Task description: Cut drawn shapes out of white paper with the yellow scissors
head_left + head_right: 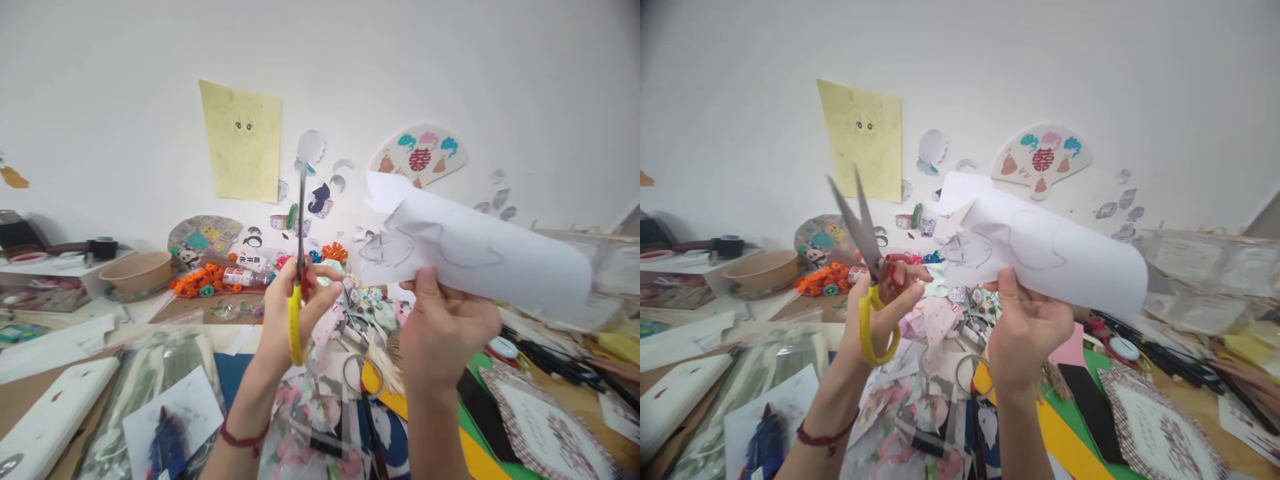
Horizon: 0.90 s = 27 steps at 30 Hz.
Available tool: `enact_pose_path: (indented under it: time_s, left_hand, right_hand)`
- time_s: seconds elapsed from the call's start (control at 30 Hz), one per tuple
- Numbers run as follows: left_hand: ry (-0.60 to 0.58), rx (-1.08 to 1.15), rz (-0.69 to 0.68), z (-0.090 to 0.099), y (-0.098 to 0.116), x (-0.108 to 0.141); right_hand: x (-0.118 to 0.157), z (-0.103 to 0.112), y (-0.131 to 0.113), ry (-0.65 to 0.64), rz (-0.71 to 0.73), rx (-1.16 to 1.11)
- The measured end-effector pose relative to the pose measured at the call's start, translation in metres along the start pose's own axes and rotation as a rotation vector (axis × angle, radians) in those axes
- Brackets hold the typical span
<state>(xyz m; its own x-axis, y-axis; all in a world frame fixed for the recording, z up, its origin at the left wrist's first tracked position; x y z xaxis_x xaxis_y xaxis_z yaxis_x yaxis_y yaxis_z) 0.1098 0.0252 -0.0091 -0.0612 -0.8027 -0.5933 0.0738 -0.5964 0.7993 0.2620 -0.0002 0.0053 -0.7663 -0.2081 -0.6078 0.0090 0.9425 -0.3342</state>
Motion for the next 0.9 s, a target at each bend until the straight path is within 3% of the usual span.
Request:
enact_pose_path:
  time_s: [0.2, 0.9]
  left_hand:
    - [0.165, 0.131, 0.015, -0.014, 0.015, 0.011]
    - [0.245, -0.116, -0.180, -0.014, 0.006, 0.016]
  right_hand:
    - [0.006, -0.001, 0.003, -0.074, -0.067, 0.003]
    - [0.006, 0.001, -0.003, -0.142, -0.173, -0.007]
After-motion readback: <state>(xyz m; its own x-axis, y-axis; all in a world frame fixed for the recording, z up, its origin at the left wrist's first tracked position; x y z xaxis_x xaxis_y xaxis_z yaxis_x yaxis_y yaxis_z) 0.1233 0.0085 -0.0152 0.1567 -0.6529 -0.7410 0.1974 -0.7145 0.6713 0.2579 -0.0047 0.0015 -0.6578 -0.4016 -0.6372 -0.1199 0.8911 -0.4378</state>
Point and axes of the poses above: each hand's wrist, its own x-axis away from the middle knuckle, its own z-axis out of the back of the hand, y = z × x, the point moved 1 cm from there along -x, towards the middle knuckle, and after that the axes turned 15 degrees about -x, right-handed, at the moved point
